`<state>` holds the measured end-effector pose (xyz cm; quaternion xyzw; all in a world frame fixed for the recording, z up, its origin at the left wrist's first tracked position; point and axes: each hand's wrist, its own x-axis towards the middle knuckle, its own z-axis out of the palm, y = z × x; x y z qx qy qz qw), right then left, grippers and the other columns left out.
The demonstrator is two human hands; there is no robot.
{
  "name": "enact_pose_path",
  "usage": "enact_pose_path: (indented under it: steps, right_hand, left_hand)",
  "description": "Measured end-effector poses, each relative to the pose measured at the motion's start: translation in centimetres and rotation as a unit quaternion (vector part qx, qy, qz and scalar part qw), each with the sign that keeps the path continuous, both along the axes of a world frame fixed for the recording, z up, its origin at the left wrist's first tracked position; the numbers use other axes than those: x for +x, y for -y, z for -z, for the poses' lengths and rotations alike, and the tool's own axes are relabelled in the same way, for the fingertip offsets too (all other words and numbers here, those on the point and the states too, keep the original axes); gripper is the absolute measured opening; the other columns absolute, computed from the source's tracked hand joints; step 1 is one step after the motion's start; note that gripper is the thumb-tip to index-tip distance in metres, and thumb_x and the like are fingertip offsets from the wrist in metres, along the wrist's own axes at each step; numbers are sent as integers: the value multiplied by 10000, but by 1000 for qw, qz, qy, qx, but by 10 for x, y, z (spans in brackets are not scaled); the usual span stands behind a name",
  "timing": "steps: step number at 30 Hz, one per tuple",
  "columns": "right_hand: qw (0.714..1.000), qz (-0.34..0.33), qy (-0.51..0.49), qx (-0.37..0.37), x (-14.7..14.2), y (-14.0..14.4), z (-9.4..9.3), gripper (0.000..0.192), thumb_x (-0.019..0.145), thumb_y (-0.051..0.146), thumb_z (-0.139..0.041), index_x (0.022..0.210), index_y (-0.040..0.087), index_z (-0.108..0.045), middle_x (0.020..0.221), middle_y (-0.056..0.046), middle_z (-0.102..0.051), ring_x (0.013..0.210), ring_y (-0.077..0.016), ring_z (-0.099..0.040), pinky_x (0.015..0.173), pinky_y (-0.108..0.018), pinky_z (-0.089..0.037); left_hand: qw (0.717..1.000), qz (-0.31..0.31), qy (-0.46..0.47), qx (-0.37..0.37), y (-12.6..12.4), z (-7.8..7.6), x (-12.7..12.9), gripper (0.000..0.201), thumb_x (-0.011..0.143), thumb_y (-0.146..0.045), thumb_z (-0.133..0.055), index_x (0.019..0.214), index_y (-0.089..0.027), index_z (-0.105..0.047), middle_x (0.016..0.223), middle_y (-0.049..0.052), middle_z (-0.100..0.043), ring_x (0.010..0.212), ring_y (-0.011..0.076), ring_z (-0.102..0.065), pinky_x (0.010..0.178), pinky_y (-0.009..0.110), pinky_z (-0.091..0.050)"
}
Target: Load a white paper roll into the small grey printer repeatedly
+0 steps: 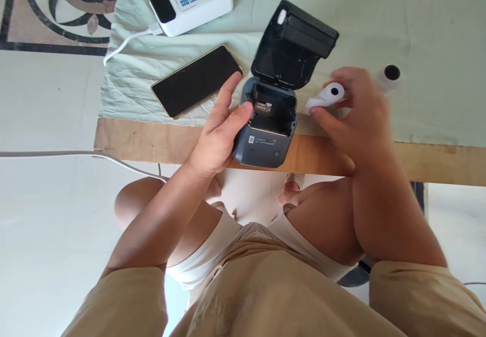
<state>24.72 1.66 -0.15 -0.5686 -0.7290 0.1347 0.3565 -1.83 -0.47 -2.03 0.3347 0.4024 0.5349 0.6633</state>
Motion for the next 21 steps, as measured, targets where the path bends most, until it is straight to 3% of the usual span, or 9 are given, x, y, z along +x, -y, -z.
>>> enact_pose_path:
  steps: [2, 5, 7, 10, 13, 15, 18, 21]
  right_hand:
    - [996, 14, -27, 86, 12, 4, -5, 443, 894, 387, -741, 1322, 291, -680, 1188, -36, -775, 1110, -256, -784, 859, -469, -610]
    - [980, 98, 26, 172, 43, -3, -1, 411, 994, 561, -673, 1326, 320, -651, 1225, -18, -722, 1168, -261, -755, 847, -496, -536]
    - [980, 135, 81, 124, 63, -14, 9, 544, 944, 601, -711, 1386, 305, -602, 1379, -82, -633, 1179, -281, -734, 852, -522, -556]
    - [979, 153, 129, -50, 77, -27, 21, 752, 856, 404, -815, 1530, 280, -505, 1419, -131, -563, 1282, -300, -680, 1032, -608, -576]
    - [977, 164, 99, -88, 66, -29, 18, 739, 814, 175, -761, 1516, 265, -547, 1394, -117, -589, 1239, -245, -663, 1154, -582, -542]
    - [981, 165, 62, -79, 56, -27, 14, 686, 815, 149, -723, 1476, 267, -584, 1267, -78, -648, 1074, -200, -670, 1078, -520, -576]
    - [979, 188, -36, -66, 51, -30, 13, 672, 812, 148, -670, 1460, 273, -544, 1142, -62, -696, 856, -164, -632, 816, -399, -580]
    - [933, 211, -267, -115, 66, -42, 19, 571, 825, 118, -481, 1372, 271, -542, 1384, -147, -696, 1020, -207, -738, 709, -381, -553]
  left_hand:
    - [1000, 5, 10, -1, 2, -1, -1, 670, 995, -424, -788, 1591, -276, -520, 981, -6, -789, 741, 174, -770, 658, 272, -579]
    - [1000, -9, 9, -7, 5, -3, 0, 661, 1016, -479, -784, 1593, -268, -542, 1100, 39, -811, 966, 241, -827, 793, 321, -630]
    - [1000, -18, 10, -10, 6, -4, 1, 636, 1032, -498, -763, 1590, -274, -557, 1138, 60, -816, 1145, 295, -826, 913, 370, -655]
    - [1000, -18, 5, -9, 6, -6, 2, 612, 1019, -477, -764, 1563, -267, -578, 1134, 66, -813, 1252, 336, -809, 981, 417, -664]
    - [1000, -11, -6, -4, 6, -7, 2, 618, 1006, -484, -777, 1547, -257, -585, 1188, 66, -813, 1295, 345, -796, 1014, 436, -664]
    - [1000, -4, -3, -3, 5, -6, 1, 606, 1006, -508, -788, 1533, -278, -598, 1222, 54, -817, 1363, 347, -766, 1055, 444, -658]
    - [999, -4, 21, 26, 1, 1, -1, 543, 956, -540, -856, 1413, -299, -689, 1142, 34, -834, 1450, 355, -709, 1000, 404, -665]
    - [997, 8, 37, 68, -5, 9, -4, 482, 938, -524, -879, 1337, -291, -745, 1160, 37, -829, 1535, 354, -629, 1020, 381, -652]
